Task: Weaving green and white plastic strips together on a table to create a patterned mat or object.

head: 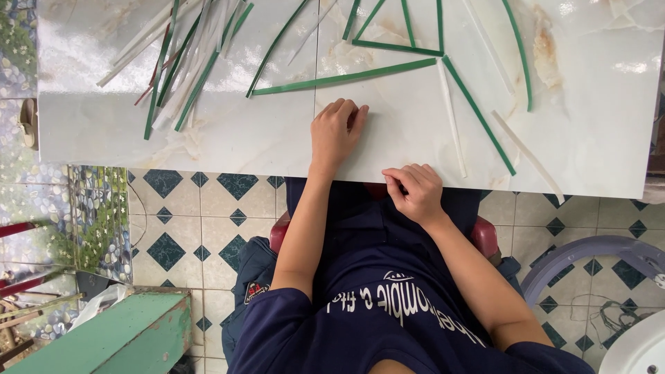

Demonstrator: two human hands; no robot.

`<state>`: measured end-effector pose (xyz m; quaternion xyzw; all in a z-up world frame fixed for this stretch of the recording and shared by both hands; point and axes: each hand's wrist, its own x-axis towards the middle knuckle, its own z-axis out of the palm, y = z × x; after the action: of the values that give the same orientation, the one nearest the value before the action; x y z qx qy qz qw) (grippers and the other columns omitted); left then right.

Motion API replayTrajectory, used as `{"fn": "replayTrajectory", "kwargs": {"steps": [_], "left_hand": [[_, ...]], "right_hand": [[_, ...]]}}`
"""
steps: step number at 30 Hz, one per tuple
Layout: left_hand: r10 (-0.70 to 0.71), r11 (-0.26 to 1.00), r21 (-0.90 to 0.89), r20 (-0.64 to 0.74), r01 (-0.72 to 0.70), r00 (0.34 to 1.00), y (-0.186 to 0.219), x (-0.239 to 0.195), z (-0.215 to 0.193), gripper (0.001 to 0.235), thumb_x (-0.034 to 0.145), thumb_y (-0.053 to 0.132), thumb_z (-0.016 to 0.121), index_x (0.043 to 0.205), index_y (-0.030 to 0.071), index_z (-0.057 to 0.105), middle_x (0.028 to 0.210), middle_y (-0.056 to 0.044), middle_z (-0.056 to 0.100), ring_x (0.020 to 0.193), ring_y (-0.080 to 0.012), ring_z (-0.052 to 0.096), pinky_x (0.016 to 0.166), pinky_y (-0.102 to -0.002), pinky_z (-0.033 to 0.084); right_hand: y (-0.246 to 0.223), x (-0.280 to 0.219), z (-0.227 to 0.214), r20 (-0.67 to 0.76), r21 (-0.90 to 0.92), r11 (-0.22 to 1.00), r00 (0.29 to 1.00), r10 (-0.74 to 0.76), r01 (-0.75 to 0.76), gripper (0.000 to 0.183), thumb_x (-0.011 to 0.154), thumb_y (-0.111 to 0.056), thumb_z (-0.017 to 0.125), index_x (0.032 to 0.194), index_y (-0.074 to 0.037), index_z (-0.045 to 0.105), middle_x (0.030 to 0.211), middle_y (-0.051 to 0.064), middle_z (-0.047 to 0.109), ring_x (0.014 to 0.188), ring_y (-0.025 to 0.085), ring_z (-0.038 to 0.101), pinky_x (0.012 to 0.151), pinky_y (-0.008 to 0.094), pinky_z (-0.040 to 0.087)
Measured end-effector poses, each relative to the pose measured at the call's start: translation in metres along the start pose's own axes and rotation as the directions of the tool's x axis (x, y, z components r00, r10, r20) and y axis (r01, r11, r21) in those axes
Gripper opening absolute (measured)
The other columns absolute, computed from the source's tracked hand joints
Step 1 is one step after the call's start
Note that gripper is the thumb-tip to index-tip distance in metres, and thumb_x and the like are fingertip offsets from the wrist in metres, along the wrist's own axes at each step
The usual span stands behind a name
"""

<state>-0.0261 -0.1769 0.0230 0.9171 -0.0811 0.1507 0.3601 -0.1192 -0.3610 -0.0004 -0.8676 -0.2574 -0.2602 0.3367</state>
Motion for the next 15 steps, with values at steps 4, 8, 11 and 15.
{"fn": "replayTrajectory", "kwargs": {"steps": [4,8,11,15], "left_hand": [[0.001,1.000,0.001,0.006,-0.001,1.000,0.000,-0.001,-0.001,0.027,0.092,0.024,0.063,0.071,0.008,0.066,0.058,-0.005,0.061,0.054,-0.0174,0.062,0.051,-0.026,0.052],[-0.004,1.000,-0.009,0.000,0.004,1.000,0.002,0.000,-0.002,0.028,0.093,0.024,0.062,0.071,0.007,0.066,0.059,-0.006,0.061,0.054,-0.0178,0.062,0.052,-0.026,0.052],[0.000,1.000,-0.007,-0.007,0.000,1.000,-0.001,0.000,-0.001,0.027,0.092,0.024,0.063,0.071,0.007,0.065,0.059,-0.006,0.061,0.054,-0.0178,0.062,0.051,-0.026,0.052],[0.006,1.000,-0.016,-0.014,-0.007,1.000,-0.001,-0.001,-0.002,0.027,0.092,0.024,0.063,0.070,0.008,0.063,0.057,-0.004,0.058,0.053,-0.0180,0.060,0.051,-0.027,0.051]], "right_hand": [[0.000,-0.002,0.001,-0.002,0.006,1.000,1.000,0.006,-0.006,0.007,0.092,-0.015,0.064,0.094,-0.012,0.070,0.059,-0.005,0.051,0.049,0.012,0.047,0.054,0.025,0.040],[-0.001,-0.002,-0.002,0.041,0.044,0.998,0.998,0.045,-0.047,0.007,0.092,-0.015,0.064,0.095,-0.012,0.070,0.061,-0.005,0.054,0.051,0.013,0.049,0.055,0.026,0.041],[-0.009,0.010,-0.016,0.109,0.189,0.971,0.986,0.128,-0.147,0.009,0.090,-0.009,0.067,0.097,-0.008,0.071,0.068,0.000,0.063,0.057,0.017,0.057,0.058,0.029,0.045],[-0.010,0.036,-0.062,0.108,0.156,0.982,0.990,0.094,-0.110,0.014,0.091,-0.007,0.068,0.105,-0.003,0.069,0.090,0.010,0.067,0.079,0.031,0.062,0.074,0.040,0.049]]}}
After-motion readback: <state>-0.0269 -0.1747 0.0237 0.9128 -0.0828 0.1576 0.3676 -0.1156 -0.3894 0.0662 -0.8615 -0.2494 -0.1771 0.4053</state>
